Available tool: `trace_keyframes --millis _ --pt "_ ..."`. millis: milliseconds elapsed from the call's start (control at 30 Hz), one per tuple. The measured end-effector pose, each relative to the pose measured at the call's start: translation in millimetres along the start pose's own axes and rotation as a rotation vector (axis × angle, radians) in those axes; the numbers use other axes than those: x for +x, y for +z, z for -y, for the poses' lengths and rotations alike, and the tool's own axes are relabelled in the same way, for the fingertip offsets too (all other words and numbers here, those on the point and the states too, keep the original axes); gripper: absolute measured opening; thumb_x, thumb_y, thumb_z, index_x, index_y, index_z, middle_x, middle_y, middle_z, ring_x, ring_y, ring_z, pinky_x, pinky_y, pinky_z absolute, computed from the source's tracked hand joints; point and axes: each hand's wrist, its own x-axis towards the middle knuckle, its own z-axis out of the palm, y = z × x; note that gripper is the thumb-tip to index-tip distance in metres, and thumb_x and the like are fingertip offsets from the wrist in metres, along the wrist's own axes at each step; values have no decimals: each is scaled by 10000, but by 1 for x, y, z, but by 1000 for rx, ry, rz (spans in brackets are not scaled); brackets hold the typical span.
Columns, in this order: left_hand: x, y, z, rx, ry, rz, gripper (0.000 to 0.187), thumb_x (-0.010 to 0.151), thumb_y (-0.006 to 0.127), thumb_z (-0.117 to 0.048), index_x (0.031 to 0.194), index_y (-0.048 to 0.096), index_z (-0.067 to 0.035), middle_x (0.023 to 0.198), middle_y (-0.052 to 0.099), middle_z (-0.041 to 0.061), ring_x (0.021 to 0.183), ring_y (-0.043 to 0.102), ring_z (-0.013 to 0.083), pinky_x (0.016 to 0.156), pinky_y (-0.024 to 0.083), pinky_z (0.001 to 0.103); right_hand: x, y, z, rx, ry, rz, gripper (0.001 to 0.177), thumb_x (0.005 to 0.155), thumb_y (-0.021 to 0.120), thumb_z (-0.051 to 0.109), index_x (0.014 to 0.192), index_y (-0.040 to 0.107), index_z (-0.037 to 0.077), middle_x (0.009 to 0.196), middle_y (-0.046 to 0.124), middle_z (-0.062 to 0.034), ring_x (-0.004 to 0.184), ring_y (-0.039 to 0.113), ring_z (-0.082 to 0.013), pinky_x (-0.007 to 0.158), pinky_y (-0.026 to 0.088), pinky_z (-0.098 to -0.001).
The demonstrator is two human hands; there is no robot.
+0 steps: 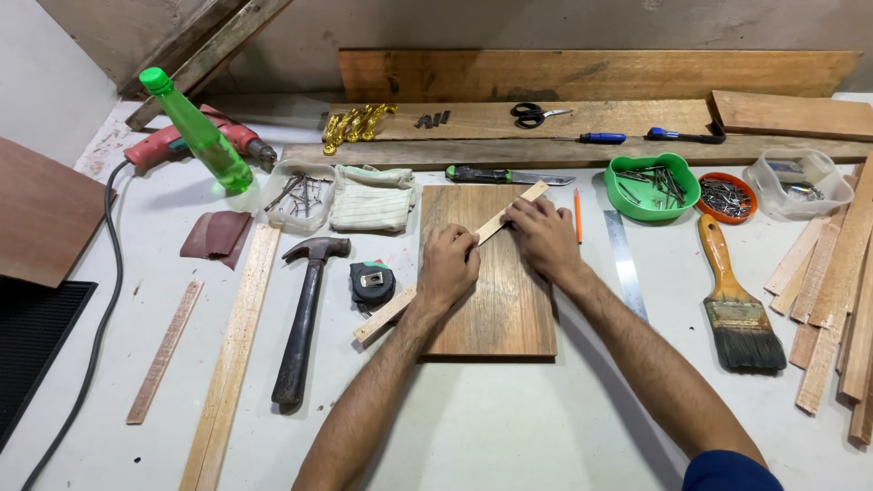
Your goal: Sanding and measuring wooden pieces on a workbench.
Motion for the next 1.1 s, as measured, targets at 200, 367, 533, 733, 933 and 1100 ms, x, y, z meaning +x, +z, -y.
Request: trace_keyframes --millis 200,367,533,733,933,1100 --pt "-3 -6 -12 14 -16 -10 205 921 648 -104 1073 748 -8 1055 666 100 1010 574 278 895 498 412 21 10 -50 -47 192 -45 258 1029 613 231 1260 720 189 1420 648 19 1212 569 -281 933 409 -503" --pt "-2 -8 -14 26 -1 -27 195 903 655 -95 1060 745 -22 1054 665 86 1007 580 279 897 491 430 15 -11 -4 -23 197 0 240 1023 616 217 1235 723 183 1353 666 19 1192 570 -291 906 407 -496" --pt "-1 -8 -16 46 20 -40 199 897 657 -86 1071 737 -28 1069 660 91 1012 577 294 895 488 439 -1 -5 18 34 5 -74 296 963 655 196 1250 705 141 1391 653 -23 1191 575 -293 861 411 -483" --pt "-3 -10 -14 54 26 -38 197 895 664 -92 1072 731 -36 1082 661 84 1017 576 297 868 466 444 33 5 -35 -43 128 -22 238 989 647 203 1211 732 196 1389 672 -43 1135 584 -318 881 418 -515" --pt "-5 -6 -13 53 46 -54 204 896 664 -78 1086 727 -37 1085 657 90 1025 574 296 875 467 442 40 5 -49 -32 308 49 274 1029 604 230 1270 721 172 1259 728 -16 1134 614 -324 948 406 -579" --pt "-6 -3 -11 96 59 -35 220 915 668 -62 1122 715 -4 1024 668 120 988 573 293 877 497 421 29 9 -56 -45 176 -15 282 1019 599 222 1274 704 159 1324 700 -35 1145 598 -345 891 407 -586"
